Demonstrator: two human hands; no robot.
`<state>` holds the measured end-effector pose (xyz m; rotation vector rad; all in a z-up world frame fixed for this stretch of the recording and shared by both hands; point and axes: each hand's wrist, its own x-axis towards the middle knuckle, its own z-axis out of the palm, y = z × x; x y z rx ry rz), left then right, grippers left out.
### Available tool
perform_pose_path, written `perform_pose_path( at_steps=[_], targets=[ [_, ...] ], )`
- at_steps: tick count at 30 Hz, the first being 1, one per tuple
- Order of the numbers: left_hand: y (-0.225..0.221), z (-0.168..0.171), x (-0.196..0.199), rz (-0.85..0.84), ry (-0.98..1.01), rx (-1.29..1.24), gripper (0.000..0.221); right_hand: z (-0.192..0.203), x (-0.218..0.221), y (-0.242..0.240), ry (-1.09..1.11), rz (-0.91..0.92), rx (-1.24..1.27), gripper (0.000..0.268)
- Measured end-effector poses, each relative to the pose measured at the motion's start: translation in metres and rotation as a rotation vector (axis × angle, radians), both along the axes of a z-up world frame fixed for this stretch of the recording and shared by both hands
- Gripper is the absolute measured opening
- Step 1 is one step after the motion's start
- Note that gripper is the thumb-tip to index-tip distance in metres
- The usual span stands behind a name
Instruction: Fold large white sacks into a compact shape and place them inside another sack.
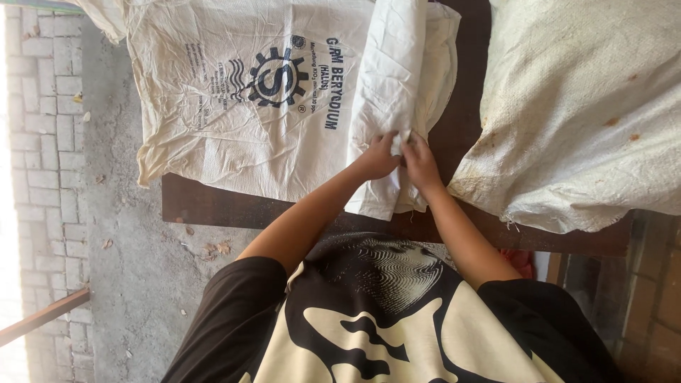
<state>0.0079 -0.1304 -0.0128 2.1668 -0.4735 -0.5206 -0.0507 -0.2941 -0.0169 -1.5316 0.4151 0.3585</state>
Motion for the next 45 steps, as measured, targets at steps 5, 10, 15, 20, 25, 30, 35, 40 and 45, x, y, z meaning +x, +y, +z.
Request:
perform_pose_path(
  at_steps=[5, 10, 15, 20, 25, 30, 35, 40, 45],
  targets=[
    [0.022, -0.006, 0.006, 0.002, 0.45, -0.239, 0.07, 0.066, -0.019, 0.033, -0.162, 0.257, -0.59, 0.078],
    [0.04, 0.026, -0.009, -0.075, 0.369, -0.368, 0.065, 0.058, -0.041, 0.045, -0.341, 0.549, -1.186, 0.085],
    [0.074, 0.077, -0.035, -0.256, -0.166, 0.141, 0.059, 0.056, -0.042, 0.042, -0.259, 0.629, -1.185, 0.076],
    [0.086, 0.045, -0.036, -0.421, -0.141, 0.407, 0.087, 0.139, -0.015, 0.053, 0.027, 0.955, -1.153, 0.106],
    [0.081, 0.019, -0.042, -0.512, -0.123, 0.517, 0.114, 0.101, -0.019, 0.051, -0.007, 1.098, -1.255, 0.136],
    [0.077, 0.008, -0.042, -0.502, -0.106, 0.569, 0.121, 0.11, -0.012, 0.052, 0.069, 1.146, -1.26, 0.133],
    [0.074, 0.01, -0.039, -0.501, -0.064, 0.586, 0.118, 0.114, 0.019, 0.049, 0.066, 1.087, -1.219, 0.104],
    [0.074, -0.005, -0.04, -0.541, -0.011, 0.635, 0.113, 0.081, 0.05, 0.036, -0.011, 0.868, -1.11, 0.092],
    [0.072, 0.013, -0.035, -0.54, 0.009, 0.594, 0.114, 0.056, 0.072, 0.029, -0.092, 0.778, -1.141, 0.113]
  ],
)
